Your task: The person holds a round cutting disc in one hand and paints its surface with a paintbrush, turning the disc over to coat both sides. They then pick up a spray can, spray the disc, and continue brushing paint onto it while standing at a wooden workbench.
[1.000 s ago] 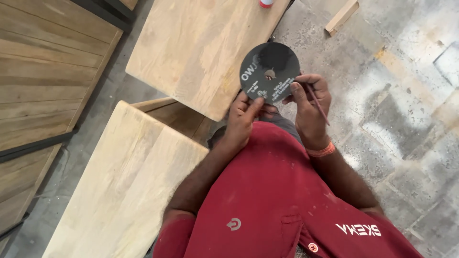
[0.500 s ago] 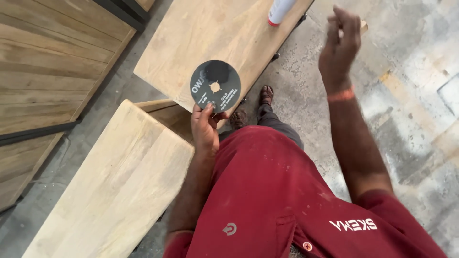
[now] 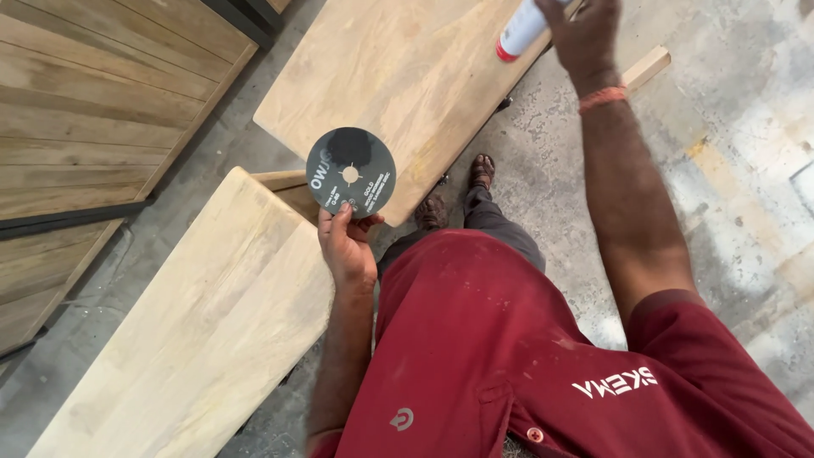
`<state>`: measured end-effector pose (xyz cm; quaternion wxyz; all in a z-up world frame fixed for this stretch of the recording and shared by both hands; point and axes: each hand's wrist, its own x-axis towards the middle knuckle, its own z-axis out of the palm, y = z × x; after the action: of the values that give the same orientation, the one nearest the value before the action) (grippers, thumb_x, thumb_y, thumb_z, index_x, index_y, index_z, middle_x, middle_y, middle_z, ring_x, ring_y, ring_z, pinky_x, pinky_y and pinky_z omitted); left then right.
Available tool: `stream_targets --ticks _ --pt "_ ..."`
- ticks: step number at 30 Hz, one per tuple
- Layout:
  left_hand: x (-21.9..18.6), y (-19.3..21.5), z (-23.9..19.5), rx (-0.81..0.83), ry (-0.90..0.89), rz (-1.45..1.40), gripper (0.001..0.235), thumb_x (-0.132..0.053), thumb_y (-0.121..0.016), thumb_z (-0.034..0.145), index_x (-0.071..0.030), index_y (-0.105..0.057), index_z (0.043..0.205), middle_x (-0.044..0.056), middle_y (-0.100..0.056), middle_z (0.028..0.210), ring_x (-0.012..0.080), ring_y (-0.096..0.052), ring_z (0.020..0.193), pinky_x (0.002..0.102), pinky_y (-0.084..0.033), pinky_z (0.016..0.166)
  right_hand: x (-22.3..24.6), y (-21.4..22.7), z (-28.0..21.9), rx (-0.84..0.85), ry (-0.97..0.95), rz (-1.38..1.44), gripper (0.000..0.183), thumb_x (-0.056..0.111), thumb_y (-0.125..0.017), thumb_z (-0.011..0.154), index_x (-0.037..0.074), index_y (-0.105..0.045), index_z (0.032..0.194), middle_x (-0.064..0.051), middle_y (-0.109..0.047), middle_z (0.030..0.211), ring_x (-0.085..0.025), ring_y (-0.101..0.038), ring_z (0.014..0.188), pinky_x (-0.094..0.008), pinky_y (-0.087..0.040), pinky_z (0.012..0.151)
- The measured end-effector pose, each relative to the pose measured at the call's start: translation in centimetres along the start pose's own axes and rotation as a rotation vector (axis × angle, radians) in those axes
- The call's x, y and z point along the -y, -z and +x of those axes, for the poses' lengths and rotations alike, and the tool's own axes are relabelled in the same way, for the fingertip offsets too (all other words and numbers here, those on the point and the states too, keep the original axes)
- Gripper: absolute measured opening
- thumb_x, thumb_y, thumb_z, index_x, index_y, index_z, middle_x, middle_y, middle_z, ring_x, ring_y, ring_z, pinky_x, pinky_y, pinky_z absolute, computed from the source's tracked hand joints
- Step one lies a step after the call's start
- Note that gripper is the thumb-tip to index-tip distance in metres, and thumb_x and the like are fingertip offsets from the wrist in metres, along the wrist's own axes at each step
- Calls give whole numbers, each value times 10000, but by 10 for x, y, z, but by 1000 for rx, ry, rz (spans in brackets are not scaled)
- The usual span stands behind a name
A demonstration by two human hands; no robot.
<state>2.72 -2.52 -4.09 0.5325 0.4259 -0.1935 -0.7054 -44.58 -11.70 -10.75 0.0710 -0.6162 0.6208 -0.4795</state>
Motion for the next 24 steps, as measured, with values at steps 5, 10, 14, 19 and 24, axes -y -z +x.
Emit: stream_targets --ticks 5,10,14,19,24 --pt "-5 4 3 2 25 -3 379 -142 -497 961 -3 -537 1311 156 -702 1099 258 -735 878 429 -637 716 103 76 -44 -283 -209 358 852 -44 -635 963 110 -21 1533 -116 -603 1284 -153 -640 953 -312 -650 768" --pt "9 -15 14 135 98 88 385 -121 -506 959 23 -503 1316 174 -694 1094 266 -738 878 423 -649 678 161 140 -166 -393 -372 534 771 -3 -606 1055 199 -149 1643 -152 -582 1135 -233 -617 828 -377 -604 749" --pt "30 -41 12 314 156 183 411 -95 -536 959 54 -505 1341 203 -701 1052 266 -740 853 396 -656 651 215 166 -231 -516 -523 673 676 119 -655 1085 182 -285 1647 -170 -591 976 -274 -633 801 -423 -632 739" --pt "66 -92 -19 404 279 228 389 -103 -538 985 32 -523 1350 164 -705 1058 214 -740 872 370 -672 688 246 174 -286 -600 -537 881 647 244 -722 1097 174 -332 1609 -193 -646 1014 -263 -680 832 -383 -619 699" --pt "104 -126 -77 575 366 221 308 -159 -510 1053 30 -570 1289 137 -729 1004 183 -733 796 334 -628 602 254 187 -333 -622 -591 883 527 212 -725 1102 145 -376 1491 -209 -661 1014 -272 -698 791 -397 -618 664"
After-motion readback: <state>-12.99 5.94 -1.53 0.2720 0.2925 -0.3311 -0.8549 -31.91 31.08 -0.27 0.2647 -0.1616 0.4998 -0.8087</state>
